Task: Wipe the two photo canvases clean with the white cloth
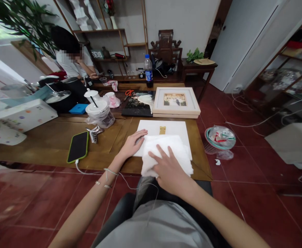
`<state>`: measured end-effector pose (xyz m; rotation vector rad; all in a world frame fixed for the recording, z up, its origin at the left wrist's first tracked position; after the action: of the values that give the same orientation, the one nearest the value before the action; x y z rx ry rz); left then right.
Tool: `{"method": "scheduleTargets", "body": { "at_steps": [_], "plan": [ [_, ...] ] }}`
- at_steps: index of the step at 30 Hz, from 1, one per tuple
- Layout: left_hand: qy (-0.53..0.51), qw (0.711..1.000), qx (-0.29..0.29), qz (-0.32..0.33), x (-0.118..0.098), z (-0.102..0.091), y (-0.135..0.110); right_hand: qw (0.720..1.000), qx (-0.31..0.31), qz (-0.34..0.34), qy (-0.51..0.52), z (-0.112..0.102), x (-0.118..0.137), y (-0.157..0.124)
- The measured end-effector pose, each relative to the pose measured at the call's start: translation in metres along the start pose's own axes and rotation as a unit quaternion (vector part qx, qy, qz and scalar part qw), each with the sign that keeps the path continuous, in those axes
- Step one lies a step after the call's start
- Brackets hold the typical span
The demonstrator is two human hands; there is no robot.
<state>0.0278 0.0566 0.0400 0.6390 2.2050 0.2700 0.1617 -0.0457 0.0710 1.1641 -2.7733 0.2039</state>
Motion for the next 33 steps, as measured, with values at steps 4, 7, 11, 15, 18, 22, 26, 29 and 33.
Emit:
{"method": "scheduleTargets", "body": {
  "at_steps": [4, 7, 11, 15, 18, 22, 26, 29, 33],
  "plan": [
    [-0.003, 1.000, -0.001, 0.002, 0.000, 0.000, 0.000, 0.999, 0.014, 0.008, 0.029, -0.007, -0.003, -0.011],
    [-0.008, 1.000, -0.006, 0.006, 0.001, 0.001, 0.000, 0.998, 0.004, 0.039, 0.039, -0.014, -0.019, 0.002],
    [-0.021, 1.000, -0.013, 0.014, 0.003, 0.001, -0.001, 0.994, -0.032, 0.102, 0.013, -0.017, -0.053, 0.042],
    [-0.017, 1.000, -0.017, 0.013, 0.005, 0.001, 0.000, 0.979, -0.093, 0.180, -0.029, -0.018, -0.075, 0.075],
    [-0.015, 1.000, -0.018, 0.009, 0.006, 0.001, 0.000, 0.974, -0.119, 0.183, -0.062, -0.014, -0.061, 0.078],
    [-0.022, 1.000, -0.013, 0.002, 0.005, 0.001, 0.001, 0.982, -0.104, 0.140, -0.073, -0.003, -0.020, 0.057],
    [-0.022, 1.000, -0.012, 0.005, 0.003, 0.001, 0.001, 0.990, -0.091, 0.086, -0.058, 0.003, 0.011, 0.025],
    [-0.021, 1.000, -0.011, 0.008, 0.004, 0.001, 0.001, 0.996, -0.067, 0.058, -0.019, 0.002, 0.015, 0.009],
    [-0.021, 1.000, -0.015, 0.006, 0.006, 0.002, 0.000, 0.995, -0.076, 0.065, 0.020, -0.007, -0.010, 0.010]
  ]
}}
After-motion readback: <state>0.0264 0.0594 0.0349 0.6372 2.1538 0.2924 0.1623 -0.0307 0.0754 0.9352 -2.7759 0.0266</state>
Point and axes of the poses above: each hand's wrist, its own y-axis towards the middle knuckle, its own z-axis out of the palm, x = y × z, the point moved 7 cm from there along y, towards the middle knuckle, and after that the axes turned 2 degrees about x, right-handed, at the moved point
